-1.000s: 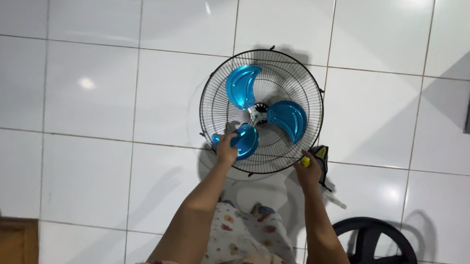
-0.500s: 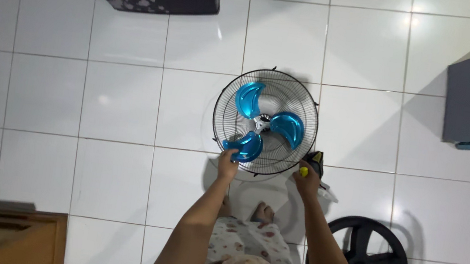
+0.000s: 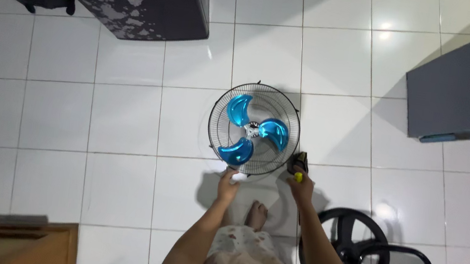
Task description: The person disassembles a standing electric fan by removing the front grille, unscrewing the fan blades with a screwdriver, and detaching the rear grille. The parts are placed on the floor.
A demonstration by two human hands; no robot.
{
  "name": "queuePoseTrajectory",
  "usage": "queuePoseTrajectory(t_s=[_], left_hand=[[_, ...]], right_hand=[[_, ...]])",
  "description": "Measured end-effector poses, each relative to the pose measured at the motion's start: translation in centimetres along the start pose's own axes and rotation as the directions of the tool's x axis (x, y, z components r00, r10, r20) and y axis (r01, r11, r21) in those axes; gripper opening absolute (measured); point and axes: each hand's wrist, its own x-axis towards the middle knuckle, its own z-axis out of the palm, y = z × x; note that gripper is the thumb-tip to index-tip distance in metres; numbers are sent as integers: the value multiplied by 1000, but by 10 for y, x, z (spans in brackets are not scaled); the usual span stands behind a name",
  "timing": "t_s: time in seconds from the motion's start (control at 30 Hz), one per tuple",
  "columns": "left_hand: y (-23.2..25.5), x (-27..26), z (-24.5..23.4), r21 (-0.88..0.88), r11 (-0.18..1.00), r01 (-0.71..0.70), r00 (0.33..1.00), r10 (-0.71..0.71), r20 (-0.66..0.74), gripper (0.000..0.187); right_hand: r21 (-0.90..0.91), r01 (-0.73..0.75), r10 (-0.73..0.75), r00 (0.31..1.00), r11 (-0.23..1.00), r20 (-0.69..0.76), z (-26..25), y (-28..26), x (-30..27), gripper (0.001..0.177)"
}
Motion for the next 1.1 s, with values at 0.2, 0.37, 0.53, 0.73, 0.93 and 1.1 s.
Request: queuePoseTrajectory(t_s=[0.2, 0.37, 0.53, 0.73, 0.93, 1.1], left_hand=[[48, -32, -5, -33, 988, 153, 985, -150, 88, 47], [87, -56, -10, -78, 993, 86, 986, -74, 148, 50], [124, -85, -11, -147, 986, 79, 965, -38, 261, 50], [159, -105, -4, -329, 944, 16, 915, 119, 386, 52], [184, -119, 2, -272, 962, -9, 789, 174, 590, 60], [197, -132, 12, -390, 921, 11, 639, 294, 711, 59]], right_hand=[[101, 39, -41, 999, 994, 19, -27, -23, -31, 52], [330, -111, 74, 990, 938, 123, -48, -41, -60, 53], [520, -158, 79, 982, 840, 171, -67, -55, -89, 51], [791, -57, -133, 976, 609, 173, -98, -68, -106, 53], [815, 109, -278, 958, 570, 66, -131, -72, -114, 57], [880, 69, -162, 987, 470, 9, -153, -82, -116, 67]])
